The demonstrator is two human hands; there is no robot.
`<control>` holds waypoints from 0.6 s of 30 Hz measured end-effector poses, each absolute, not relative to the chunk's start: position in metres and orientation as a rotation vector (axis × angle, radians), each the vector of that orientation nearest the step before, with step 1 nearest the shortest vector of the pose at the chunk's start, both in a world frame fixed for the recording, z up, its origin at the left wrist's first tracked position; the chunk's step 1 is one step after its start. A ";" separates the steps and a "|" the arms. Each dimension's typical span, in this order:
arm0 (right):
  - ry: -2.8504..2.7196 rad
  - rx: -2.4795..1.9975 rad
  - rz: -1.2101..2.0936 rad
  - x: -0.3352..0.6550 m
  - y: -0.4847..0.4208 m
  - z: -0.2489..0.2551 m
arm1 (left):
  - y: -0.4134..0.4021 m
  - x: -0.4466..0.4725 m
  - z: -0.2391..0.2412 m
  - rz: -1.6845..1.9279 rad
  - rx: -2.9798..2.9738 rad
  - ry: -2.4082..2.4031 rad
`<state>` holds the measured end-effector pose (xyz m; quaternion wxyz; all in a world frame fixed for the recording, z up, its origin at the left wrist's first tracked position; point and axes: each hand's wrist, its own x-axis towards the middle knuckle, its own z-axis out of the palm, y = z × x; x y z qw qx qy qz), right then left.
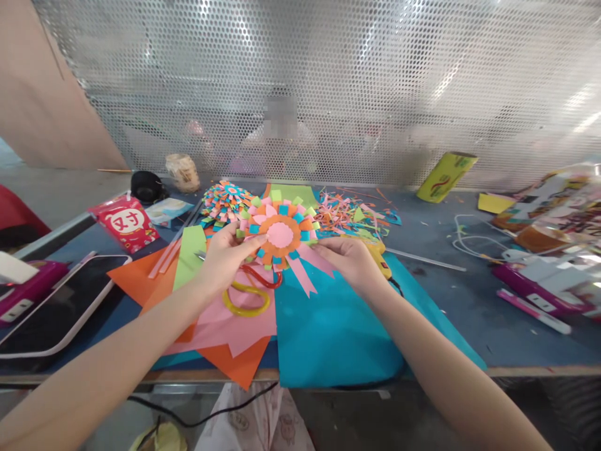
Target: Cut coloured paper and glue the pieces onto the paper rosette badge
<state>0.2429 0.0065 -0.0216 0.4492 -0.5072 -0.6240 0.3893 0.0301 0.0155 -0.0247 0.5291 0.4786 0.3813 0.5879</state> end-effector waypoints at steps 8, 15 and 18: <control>-1.431 -1.186 1.184 0.234 0.003 -0.017 | 0.014 0.032 -0.026 1.431 1.169 0.912; -1.283 -1.240 1.211 0.226 0.009 -0.028 | 0.009 0.036 -0.030 1.431 1.319 0.953; -1.304 -1.276 1.220 0.229 0.008 -0.027 | 0.007 0.036 -0.029 1.451 1.290 0.957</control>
